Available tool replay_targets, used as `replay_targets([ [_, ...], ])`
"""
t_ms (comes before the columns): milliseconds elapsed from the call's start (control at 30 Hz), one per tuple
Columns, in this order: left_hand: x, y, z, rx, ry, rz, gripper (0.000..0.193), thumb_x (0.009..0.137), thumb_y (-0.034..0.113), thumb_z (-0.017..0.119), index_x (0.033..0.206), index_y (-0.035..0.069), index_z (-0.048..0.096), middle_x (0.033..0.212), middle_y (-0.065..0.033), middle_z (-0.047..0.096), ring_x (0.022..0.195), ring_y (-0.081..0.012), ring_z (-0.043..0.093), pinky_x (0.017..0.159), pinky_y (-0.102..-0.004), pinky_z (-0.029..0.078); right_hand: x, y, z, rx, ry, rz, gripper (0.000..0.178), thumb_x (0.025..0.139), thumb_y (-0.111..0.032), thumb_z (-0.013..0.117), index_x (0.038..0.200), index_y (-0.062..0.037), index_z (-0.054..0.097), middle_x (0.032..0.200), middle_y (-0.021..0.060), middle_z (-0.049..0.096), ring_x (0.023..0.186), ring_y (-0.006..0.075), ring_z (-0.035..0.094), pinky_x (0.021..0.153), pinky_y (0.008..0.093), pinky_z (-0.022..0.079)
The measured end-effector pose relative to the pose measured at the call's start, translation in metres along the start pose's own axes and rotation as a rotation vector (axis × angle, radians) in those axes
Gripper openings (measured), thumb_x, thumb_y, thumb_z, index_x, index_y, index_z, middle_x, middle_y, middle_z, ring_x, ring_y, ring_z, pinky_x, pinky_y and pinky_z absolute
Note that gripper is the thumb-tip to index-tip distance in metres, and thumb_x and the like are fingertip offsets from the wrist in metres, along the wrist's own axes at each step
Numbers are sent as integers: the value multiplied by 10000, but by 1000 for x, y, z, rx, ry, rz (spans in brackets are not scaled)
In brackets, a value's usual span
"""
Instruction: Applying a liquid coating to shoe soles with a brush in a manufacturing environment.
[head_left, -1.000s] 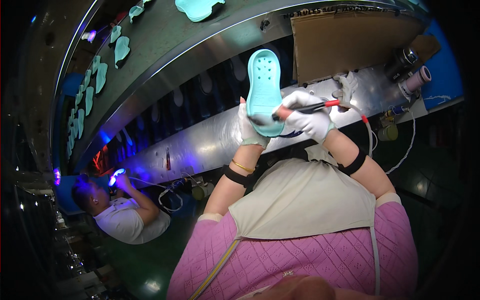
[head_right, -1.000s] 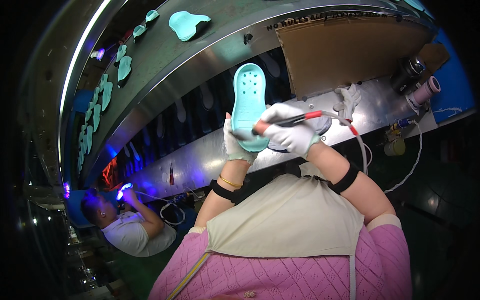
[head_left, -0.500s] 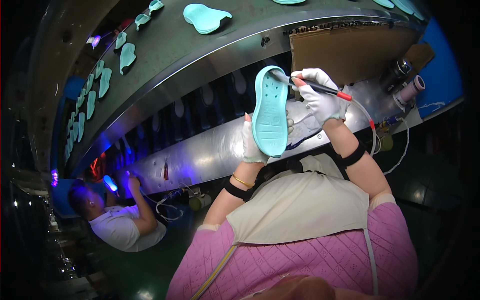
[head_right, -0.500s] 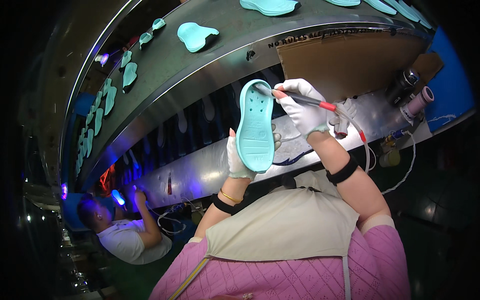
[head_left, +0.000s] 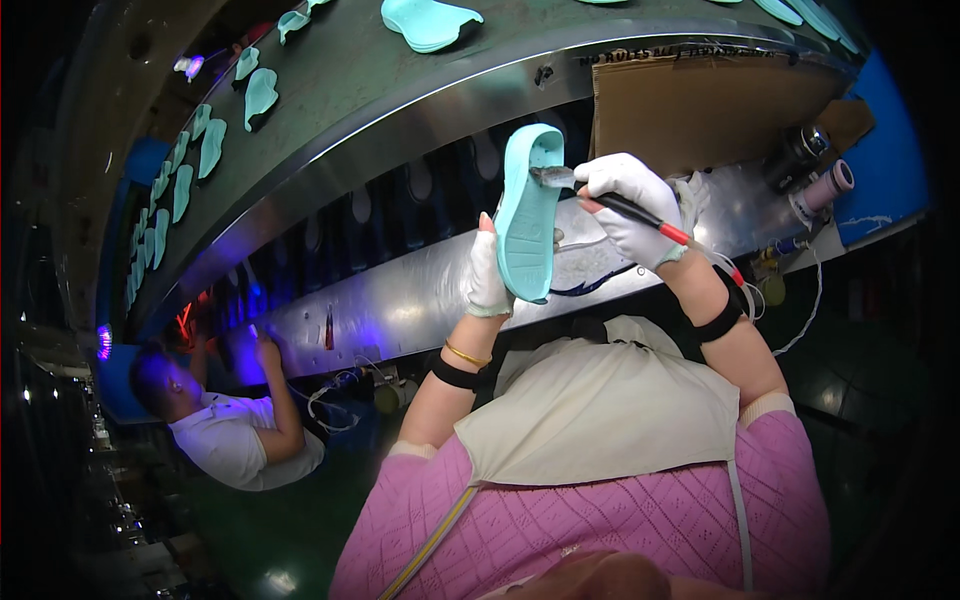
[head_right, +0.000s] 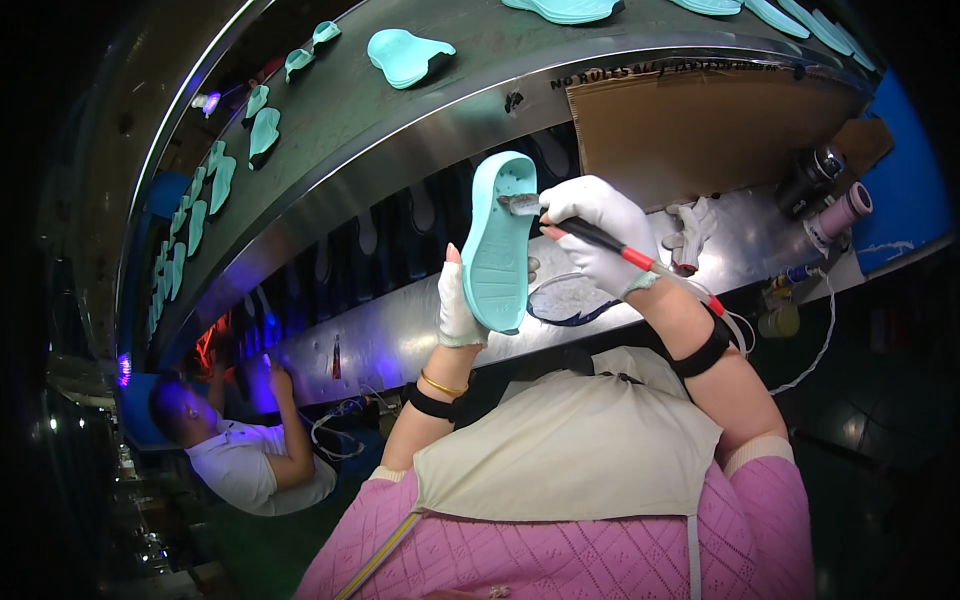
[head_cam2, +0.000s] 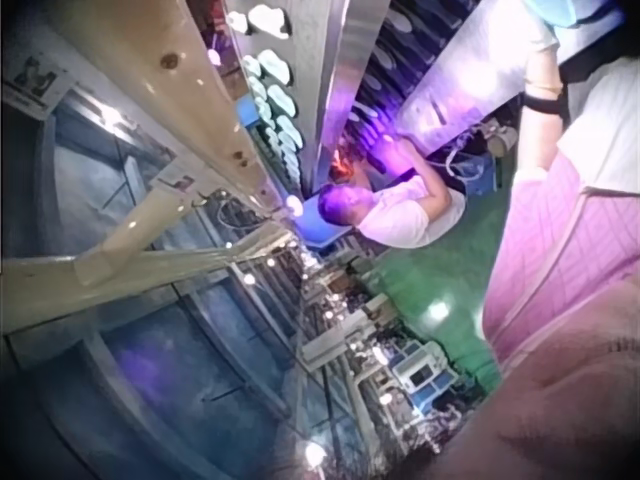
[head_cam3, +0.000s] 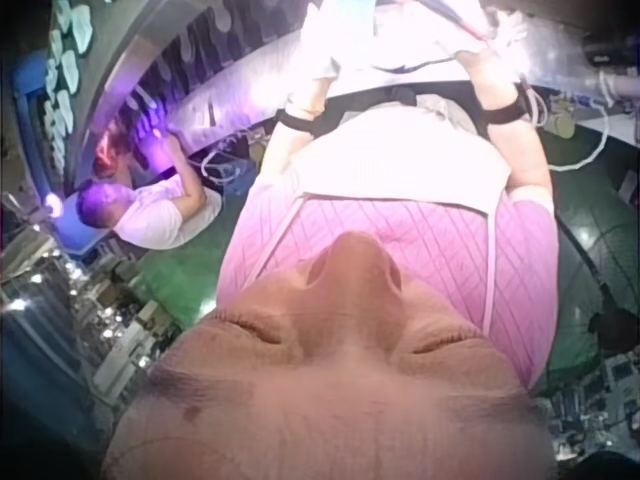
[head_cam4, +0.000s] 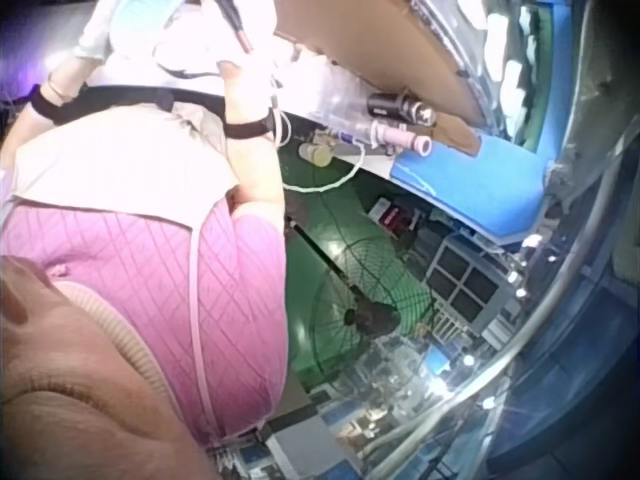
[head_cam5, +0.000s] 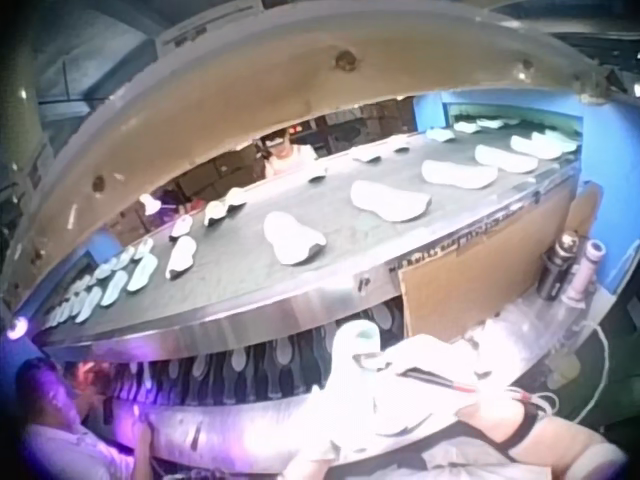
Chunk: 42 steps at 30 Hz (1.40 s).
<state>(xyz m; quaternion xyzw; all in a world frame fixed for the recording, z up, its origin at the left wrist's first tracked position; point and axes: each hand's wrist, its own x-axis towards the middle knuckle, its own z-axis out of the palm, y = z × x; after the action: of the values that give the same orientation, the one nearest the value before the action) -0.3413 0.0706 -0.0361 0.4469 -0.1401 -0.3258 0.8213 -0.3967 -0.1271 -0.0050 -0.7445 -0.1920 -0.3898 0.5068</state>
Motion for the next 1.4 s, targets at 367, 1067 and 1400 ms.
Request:
replay_targets([
  [367, 4, 20, -3, 17, -30, 119, 604, 957, 498, 258, 1396, 84, 276, 1066, -111, 594, 914, -175, 589, 833, -308, 471, -8, -18, 8, 107, -398, -20, 169, 673, 66, 653, 768, -54, 584, 897, 114, 617, 821, 252, 605, 728, 310, 481],
  [1067, 89, 301, -100, 1148, 730, 583, 432, 894, 113, 358, 1316, 40, 408, 1235, -136, 516, 968, -239, 574, 817, -313, 477, -7, -15, -12, 172, -70, 241, 150, 725, 91, 638, 806, -19, 577, 903, 89, 590, 845, 168, 577, 758, 273, 464],
  [1400, 72, 347, -128, 2376, 877, 122, 302, 740, 214, 608, 1034, 174, 663, 1141, -122, 594, 1059, -284, 558, 998, -386, 360, -9, -6, 1, 153, -67, 232, 161, 717, 86, 655, 812, -23, 584, 884, 74, 603, 821, 170, 586, 738, 271, 472],
])
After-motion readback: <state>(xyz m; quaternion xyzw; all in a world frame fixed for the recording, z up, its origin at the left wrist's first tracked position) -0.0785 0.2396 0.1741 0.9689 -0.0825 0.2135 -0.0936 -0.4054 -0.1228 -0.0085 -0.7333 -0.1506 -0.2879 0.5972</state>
